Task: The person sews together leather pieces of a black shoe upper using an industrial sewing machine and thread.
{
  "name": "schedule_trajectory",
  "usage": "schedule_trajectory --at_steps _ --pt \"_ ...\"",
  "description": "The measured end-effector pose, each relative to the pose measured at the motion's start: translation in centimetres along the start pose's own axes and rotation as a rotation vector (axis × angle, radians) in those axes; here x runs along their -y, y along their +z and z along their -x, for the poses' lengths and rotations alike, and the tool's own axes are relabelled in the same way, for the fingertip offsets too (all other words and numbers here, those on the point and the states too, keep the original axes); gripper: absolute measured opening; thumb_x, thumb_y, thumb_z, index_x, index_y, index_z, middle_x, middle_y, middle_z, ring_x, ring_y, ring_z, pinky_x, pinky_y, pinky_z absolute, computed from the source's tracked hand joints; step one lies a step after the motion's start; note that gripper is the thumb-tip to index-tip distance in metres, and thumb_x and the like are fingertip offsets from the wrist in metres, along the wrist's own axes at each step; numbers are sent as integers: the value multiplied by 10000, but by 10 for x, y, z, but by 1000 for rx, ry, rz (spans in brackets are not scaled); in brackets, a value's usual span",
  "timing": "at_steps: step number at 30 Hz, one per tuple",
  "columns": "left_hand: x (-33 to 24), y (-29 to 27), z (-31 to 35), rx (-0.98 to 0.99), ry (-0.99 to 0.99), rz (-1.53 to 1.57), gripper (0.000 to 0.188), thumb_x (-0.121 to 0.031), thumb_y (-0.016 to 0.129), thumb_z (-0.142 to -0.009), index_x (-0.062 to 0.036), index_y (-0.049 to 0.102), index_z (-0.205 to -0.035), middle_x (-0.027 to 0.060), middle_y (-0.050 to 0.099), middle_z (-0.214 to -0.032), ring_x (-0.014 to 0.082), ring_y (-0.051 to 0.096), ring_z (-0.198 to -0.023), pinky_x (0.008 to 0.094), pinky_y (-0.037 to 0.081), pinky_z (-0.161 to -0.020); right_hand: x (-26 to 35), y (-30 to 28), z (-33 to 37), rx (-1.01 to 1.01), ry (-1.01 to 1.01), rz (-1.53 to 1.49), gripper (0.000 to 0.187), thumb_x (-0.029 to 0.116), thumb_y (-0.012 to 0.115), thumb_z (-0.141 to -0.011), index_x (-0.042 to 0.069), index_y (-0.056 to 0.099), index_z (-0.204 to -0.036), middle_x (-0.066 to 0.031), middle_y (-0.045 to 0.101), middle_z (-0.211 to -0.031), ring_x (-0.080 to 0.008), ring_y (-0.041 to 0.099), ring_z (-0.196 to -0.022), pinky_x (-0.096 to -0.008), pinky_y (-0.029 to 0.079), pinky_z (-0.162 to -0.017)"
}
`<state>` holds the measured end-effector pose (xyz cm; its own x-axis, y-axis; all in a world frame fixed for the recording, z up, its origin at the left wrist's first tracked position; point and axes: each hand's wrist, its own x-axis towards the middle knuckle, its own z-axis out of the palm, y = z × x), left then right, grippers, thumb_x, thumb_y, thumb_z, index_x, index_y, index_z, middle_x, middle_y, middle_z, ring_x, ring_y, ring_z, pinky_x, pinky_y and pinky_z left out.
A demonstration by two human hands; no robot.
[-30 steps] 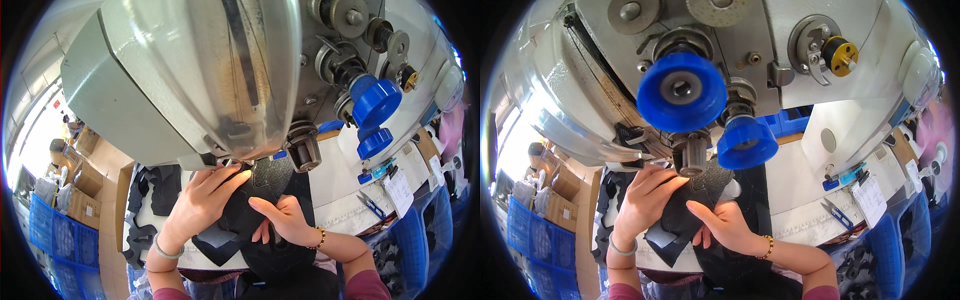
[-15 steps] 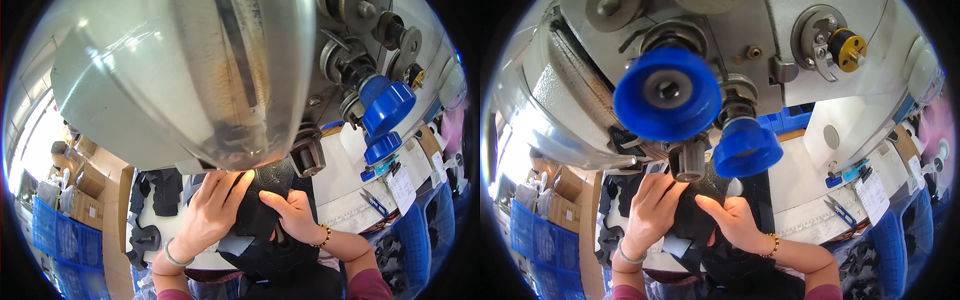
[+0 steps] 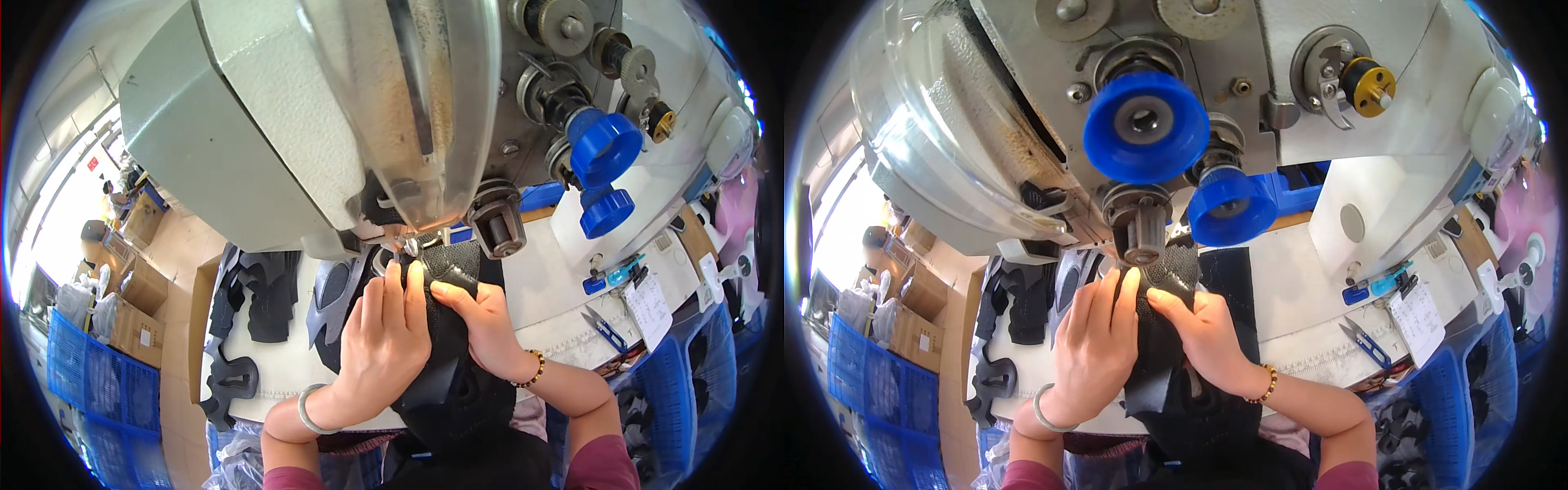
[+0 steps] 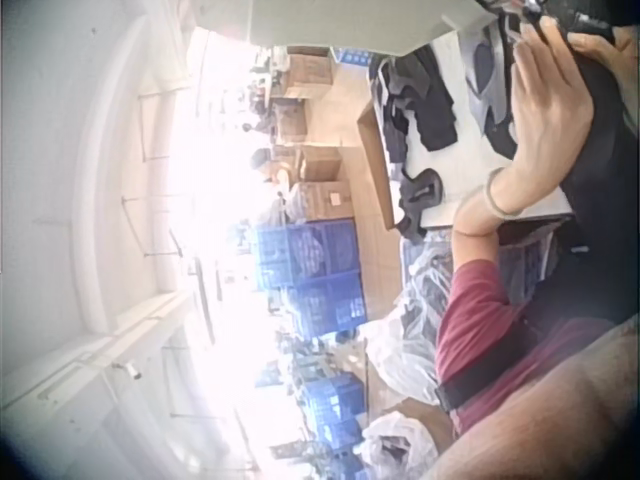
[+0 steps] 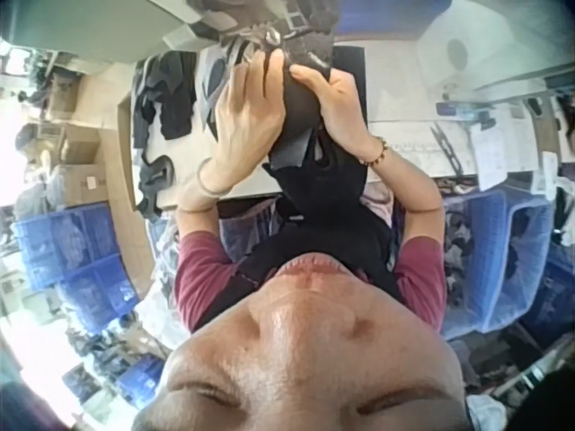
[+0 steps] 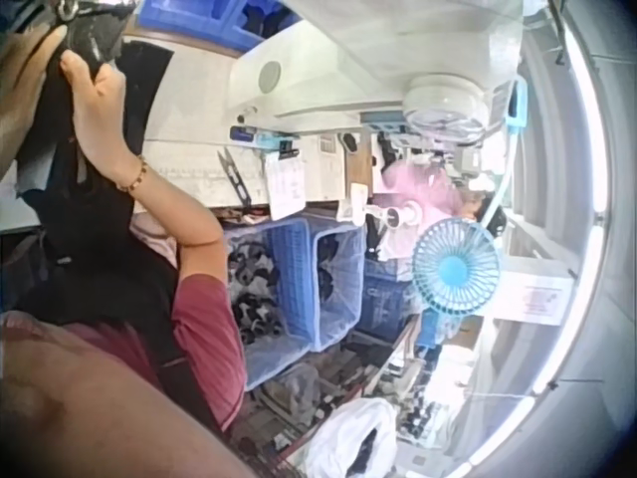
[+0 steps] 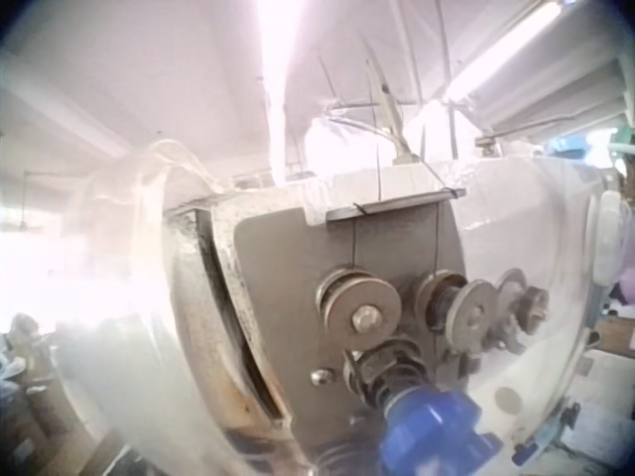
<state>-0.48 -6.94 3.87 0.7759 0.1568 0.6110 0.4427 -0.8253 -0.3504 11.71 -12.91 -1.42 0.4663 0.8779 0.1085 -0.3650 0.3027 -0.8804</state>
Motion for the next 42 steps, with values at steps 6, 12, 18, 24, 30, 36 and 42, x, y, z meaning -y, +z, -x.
schedule_trajectory --at_steps 6,12,18,24,30,36,42 --pt "-35 7 -9 44 -105 -254 371 -44 549 -734 138 592 -1054 321 595 -1017 308 571 -878 271 489 -640 16 -7 -11 38 -10 71 199 156 610 -866 -10 665 -770 56 579 -664 15 469 -610 -174 363 -502" --pt "-50 7 -14 121 -169 -316 364 -10 543 -739 154 562 -1063 313 567 -1059 328 556 -956 297 503 -723 25 -17 -19 98 -12 249 218 187 626 -862 -14 680 -797 50 590 -648 11 464 -594 -184 353 -486" --pt "-56 4 -15 67 -289 -226 359 -195 564 -855 106 591 -1050 266 607 -1026 300 581 -955 286 502 -730 43 -27 -23 147 98 271 201 178 640 -860 -9 701 -902 -1 668 -782 -17 558 -661 -177 441 -567" --pt "21 -10 8 -18 -100 592 371 26 611 -693 47 620 -1063 148 609 -1079 279 583 -994 350 495 -829 44 -35 -27 203 103 202 218 179 644 -859 -24 695 -923 -20 676 -794 -38 595 -694 -179 466 -607" --pt "36 31 22 -168 69 712 435 91 620 -663 28 620 -1094 113 595 -1097 297 555 -1098 381 461 -965 45 -52 -27 125 251 375 360 281 608 -891 29 571 -637 -13 567 -538 -54 495 -379 -179 345 -346" --pt "35 56 32 -445 375 570 324 -26 673 -652 26 679 -972 94 604 -1044 254 605 -993 352 565 -855 58 -78 -7 366 294 283 294 233 572 -912 64 463 -698 -32 510 -475 -95 512 -330 -157 270 -270" --pt "35 57 32 -492 393 553 323 4 680 -635 35 679 -957 101 612 -997 260 613 -961 344 573 -841 56 -77 -10 327 333 252 233 172 602 -888 42 504 -722 -37 521 -484 -111 537 -349 -170 291 -260"
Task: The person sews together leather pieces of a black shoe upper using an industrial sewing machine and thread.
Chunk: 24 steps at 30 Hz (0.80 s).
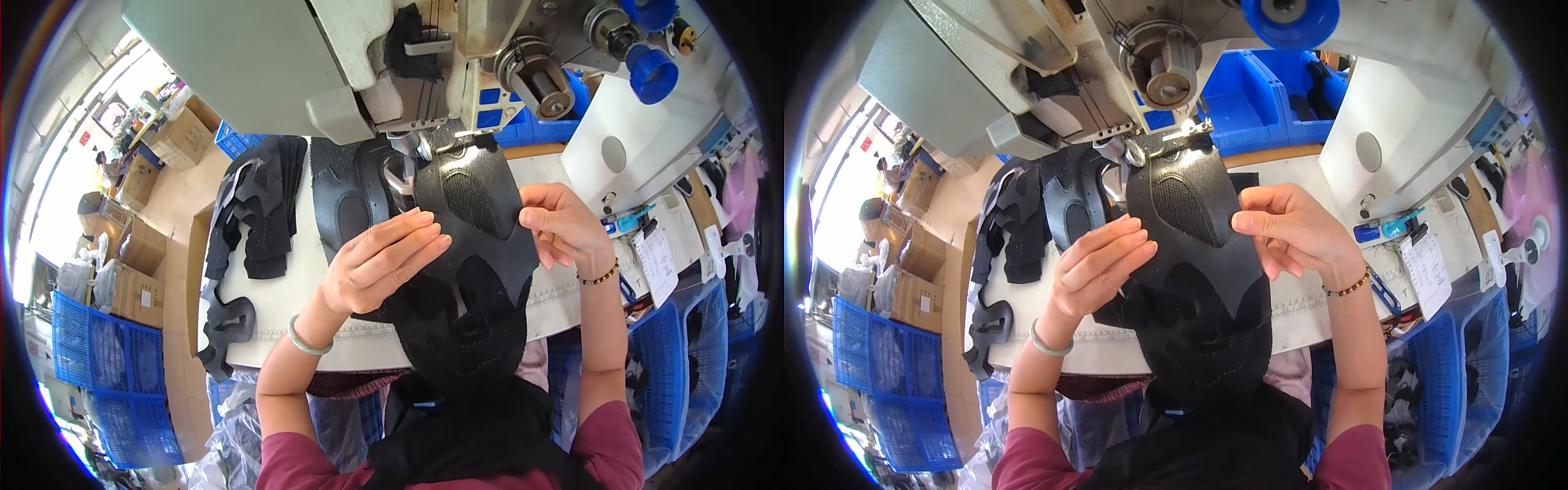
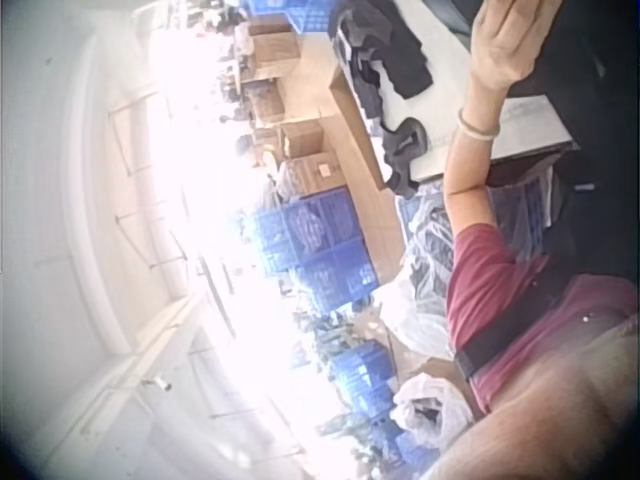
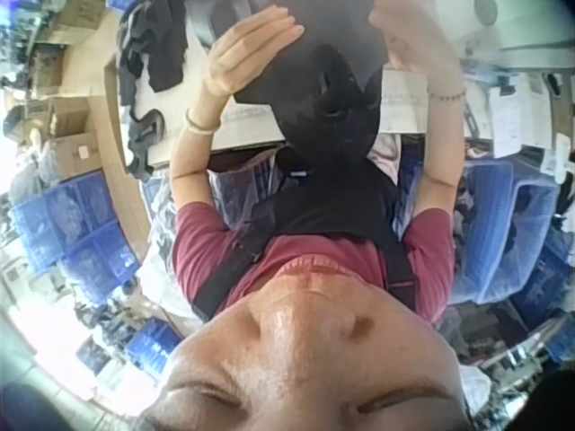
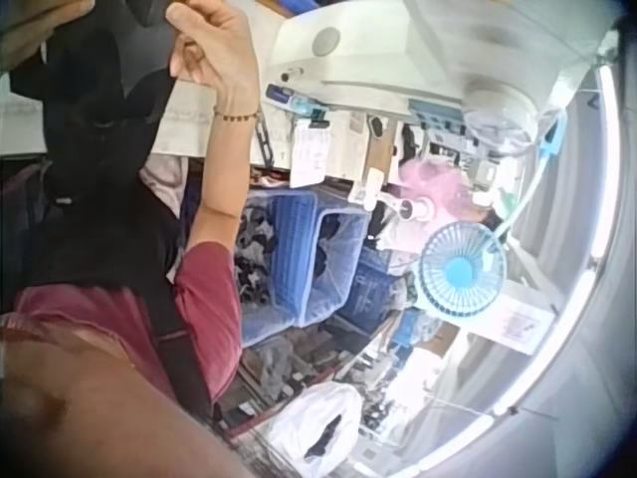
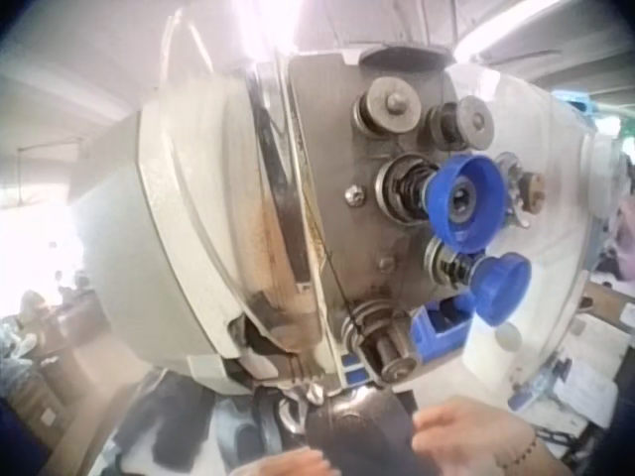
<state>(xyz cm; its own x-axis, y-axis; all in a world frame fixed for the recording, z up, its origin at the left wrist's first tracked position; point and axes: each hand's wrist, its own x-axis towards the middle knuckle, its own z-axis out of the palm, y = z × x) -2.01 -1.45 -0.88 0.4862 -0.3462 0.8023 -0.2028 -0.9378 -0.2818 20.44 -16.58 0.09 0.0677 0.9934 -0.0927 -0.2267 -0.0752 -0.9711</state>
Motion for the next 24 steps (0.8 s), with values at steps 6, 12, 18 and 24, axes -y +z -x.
schedule_trajectory --at_steps 6,12,18,24 --pt "-3 -8 -7 44 15 5 273 12 692 -639 56 682 -908 115 637 -952 263 628 -935 327 574 -824 13 8 3 -5 61 -14 245 175 611 -885 47 496 -710 -51 530 -478 -112 510 -324 -185 291 -264" --pt "-3 -18 -8 77 7 14 266 38 681 -624 42 697 -890 111 646 -963 247 639 -928 302 570 -829 16 19 9 -18 -51 158 349 208 629 -883 97 433 -616 -42 505 -431 -58 442 -302 -178 257 -290" --pt "-3 -8 -6 39 -17 17 252 97 616 -660 7 702 -878 82 643 -936 237 657 -876 296 579 -780 21 17 4 -47 -59 122 333 185 642 -873 78 479 -603 30 468 -454 -56 496 -343 -170 258 -307" --pt "1 -3 -12 23 -32 -29 257 98 626 -648 6 702 -875 75 644 -924 230 655 -874 291 575 -779 30 12 -10 -38 -111 54 262 140 656 -849 55 533 -634 27 474 -493 -65 489 -348 -162 287 -331"
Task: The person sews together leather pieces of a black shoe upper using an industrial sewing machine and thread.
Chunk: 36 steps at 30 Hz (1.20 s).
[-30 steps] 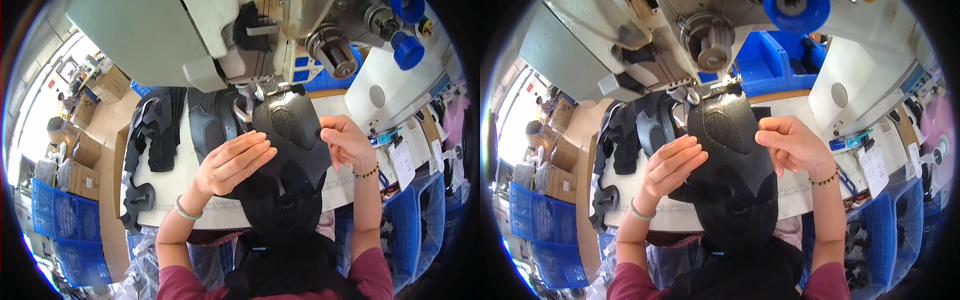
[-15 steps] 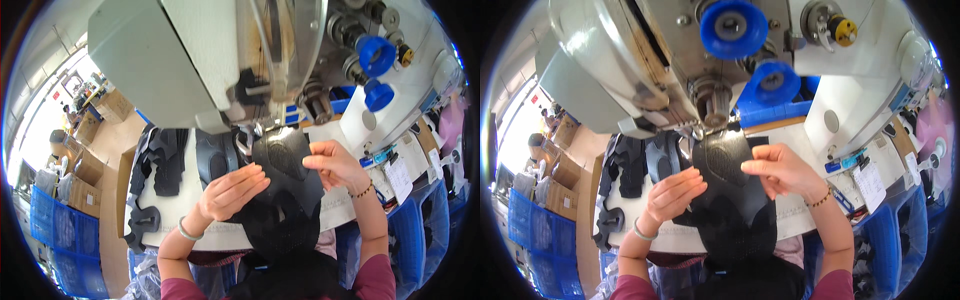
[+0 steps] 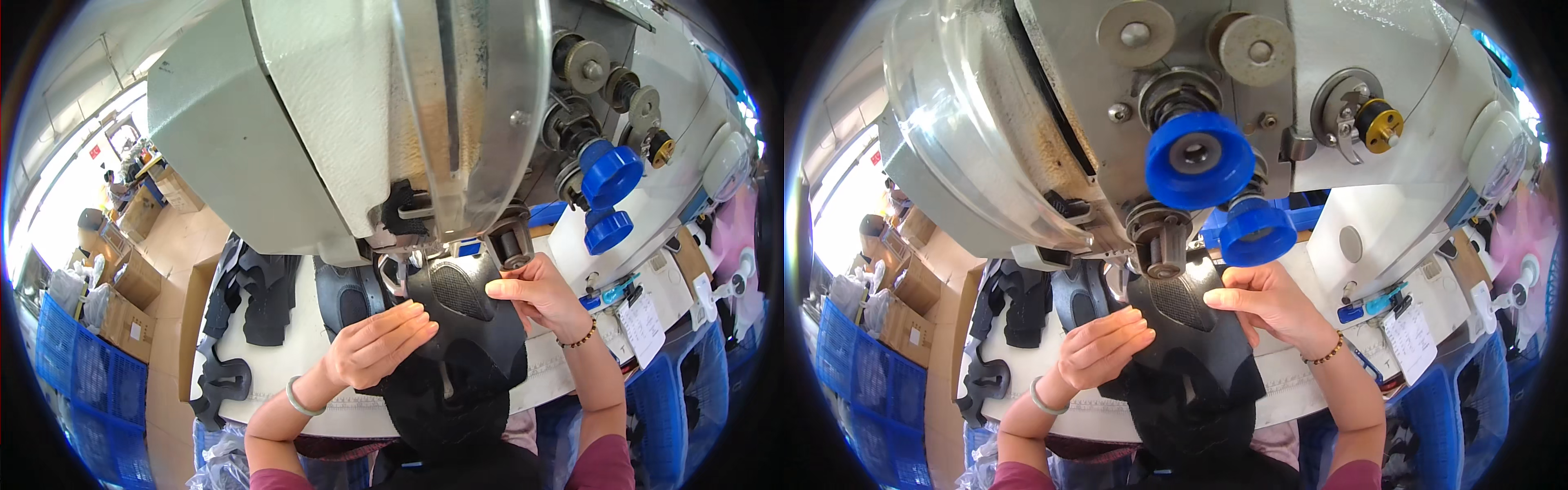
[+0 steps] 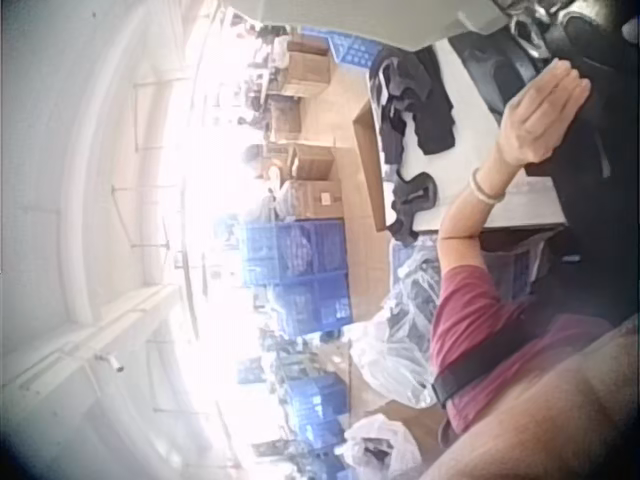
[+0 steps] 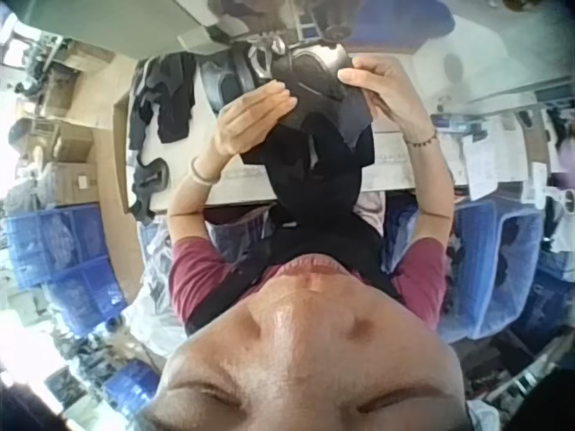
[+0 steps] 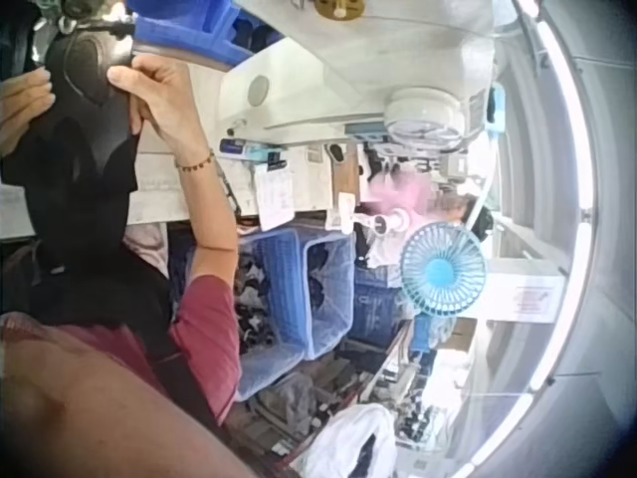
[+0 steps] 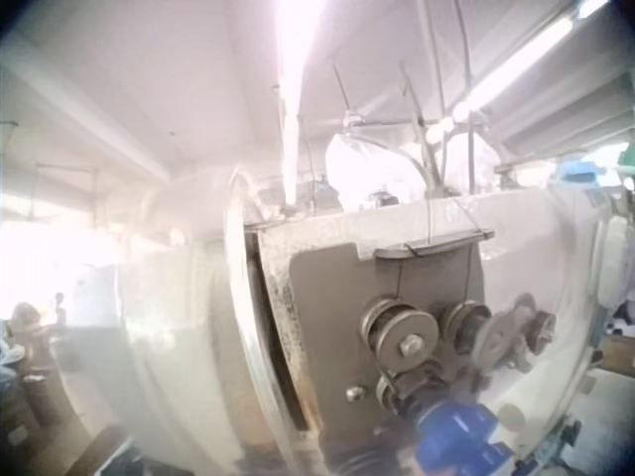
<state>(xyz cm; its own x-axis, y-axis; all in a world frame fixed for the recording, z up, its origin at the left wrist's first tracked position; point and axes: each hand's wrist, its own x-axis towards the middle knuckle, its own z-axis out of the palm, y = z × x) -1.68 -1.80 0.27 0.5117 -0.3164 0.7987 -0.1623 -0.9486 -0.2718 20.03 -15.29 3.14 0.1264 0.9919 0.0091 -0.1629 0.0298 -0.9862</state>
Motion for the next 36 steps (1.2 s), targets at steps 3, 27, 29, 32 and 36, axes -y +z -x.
schedule_trajectory --at_steps 3,27,29,32,36 --pt "3 0 -2 6 -6 -21 250 57 665 -644 15 699 -888 77 643 -943 223 644 -904 290 570 -800 3 7 -2 -87 -46 -52 263 136 700 -798 28 578 -591 19 456 -437 -46 377 -290 -186 265 -287" --pt "7 -14 -23 104 -324 -23 262 -41 712 -638 -110 710 -891 46 620 -915 229 613 -894 395 476 -817 -23 18 -8 -230 -121 -196 247 11 647 -798 -21 522 -1009 -45 587 -674 -115 500 -354 -217 402 -328" --pt "10 -10 -20 99 -243 -125 264 -166 786 -655 -123 704 -902 29 579 -954 212 585 -894 381 443 -744 -23 19 -7 -249 -148 -275 247 8 646 -796 -17 523 -1010 -45 584 -671 -116 502 -354 -219 403 -327" --pt "8 -8 -17 100 -247 -118 259 -138 780 -659 -118 705 -905 32 580 -965 217 585 -903 379 449 -743 -25 18 -9 -229 -127 -386 186 51 666 -802 20 520 -913 -43 580 -743 -104 504 -369 -203 395 -334" --pt "7 -4 -16 86 -236 -106 288 -97 781 -653 -108 700 -930 61 573 -1001 241 583 -914 384 461 -739 -29 17 -9 -229 -136 -350 244 -3 638 -797 -15 509 -1003 -59 574 -698 -126 497 -339 -223 406 -314"
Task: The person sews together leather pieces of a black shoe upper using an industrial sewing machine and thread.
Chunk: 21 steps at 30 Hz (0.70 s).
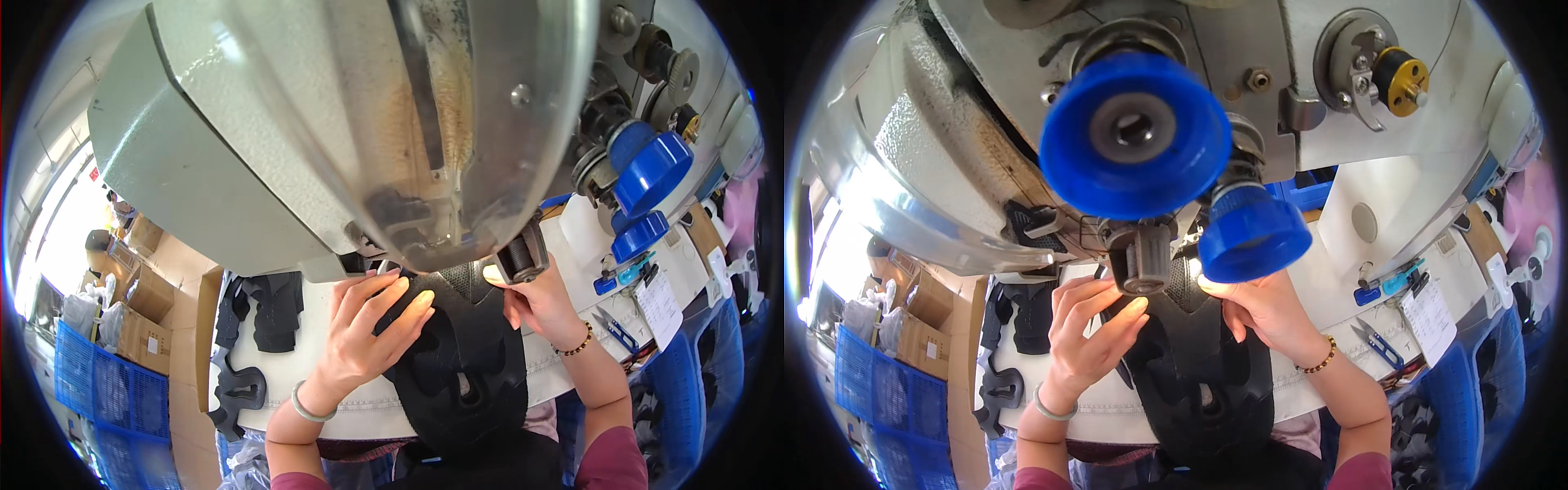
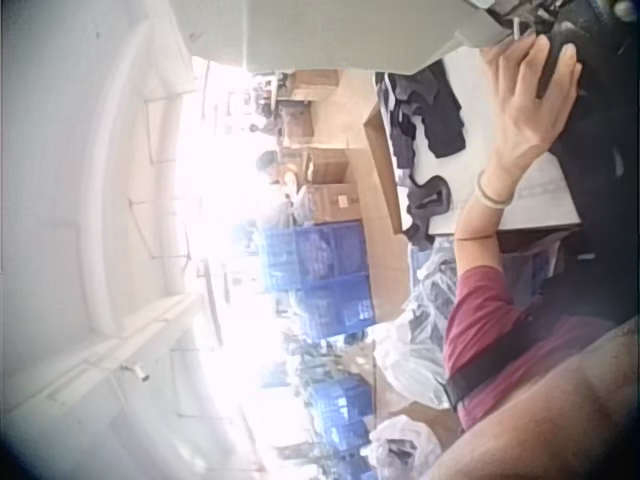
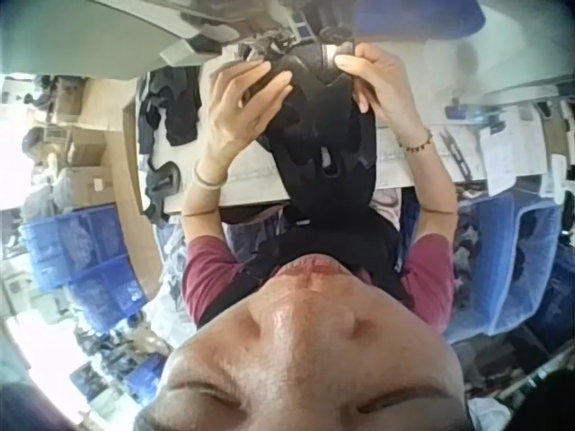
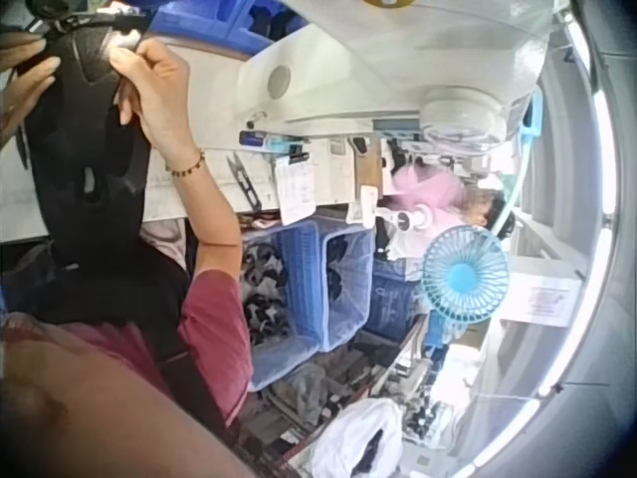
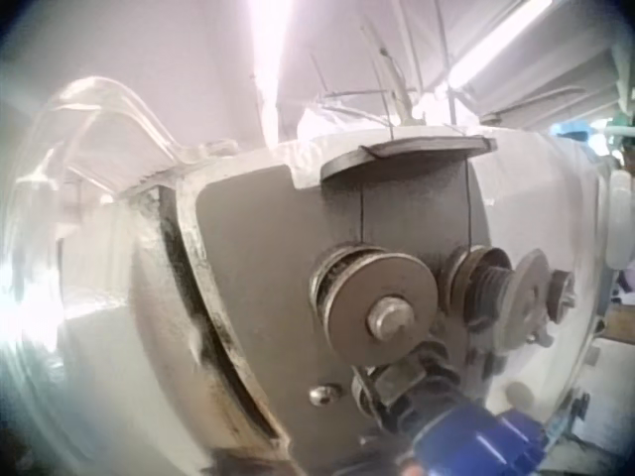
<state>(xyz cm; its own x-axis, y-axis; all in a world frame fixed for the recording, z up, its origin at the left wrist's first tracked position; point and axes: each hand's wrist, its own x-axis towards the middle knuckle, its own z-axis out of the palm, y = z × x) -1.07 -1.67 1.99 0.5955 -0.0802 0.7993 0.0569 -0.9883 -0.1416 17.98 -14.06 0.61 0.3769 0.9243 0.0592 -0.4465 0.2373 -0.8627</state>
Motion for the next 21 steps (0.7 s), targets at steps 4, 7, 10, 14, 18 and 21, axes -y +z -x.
schedule_trajectory --at_steps 4,7,10,14,18,21 --pt "0 -1 -1 5 4 5 297 -88 780 -653 -100 696 -938 74 571 -1003 247 580 -926 388 459 -737 -4 -3 1 12 -33 39 221 6 642 -804 -16 519 -985 -51 579 -683 -115 492 -334 -220 391 -305" --pt "5 -3 1 39 -18 35 303 -91 777 -659 -95 694 -950 71 571 -998 249 577 -938 396 454 -749 -5 1 2 20 -53 70 122 41 648 -819 -19 562 -881 -39 572 -600 -106 478 -322 -217 367 -301" --pt "3 -8 0 53 -80 104 300 -82 773 -666 -95 702 -957 62 575 -992 247 578 -948 393 445 -771 -7 2 7 8 -76 191 150 81 654 -832 -16 586 -740 -30 544 -505 -101 467 -312 -214 343 -302" --pt "-4 -12 -2 54 -248 177 262 -19 762 -662 -83 719 -912 76 588 -969 265 602 -943 342 476 -802 -1 13 9 -23 -64 187 265 137 662 -846 -22 584 -649 -31 525 -464 -100 471 -314 -218 345 -320" --pt "-9 -13 -3 35 -462 260 251 -29 755 -696 -82 724 -939 60 582 -976 237 595 -948 342 465 -787 -1 12 11 5 -62 220 283 151 653 -858 -22 588 -644 -42 535 -472 -99 475 -318 -219 351 -327" --pt "-11 -14 -3 14 -543 262 234 -27 749 -711 -82 725 -938 63 587 -974 218 619 -910 302 491 -728 -4 12 12 29 -67 257 266 157 643 -869 -27 597 -684 -61 566 -518 -98 484 -331 -212 355 -333"
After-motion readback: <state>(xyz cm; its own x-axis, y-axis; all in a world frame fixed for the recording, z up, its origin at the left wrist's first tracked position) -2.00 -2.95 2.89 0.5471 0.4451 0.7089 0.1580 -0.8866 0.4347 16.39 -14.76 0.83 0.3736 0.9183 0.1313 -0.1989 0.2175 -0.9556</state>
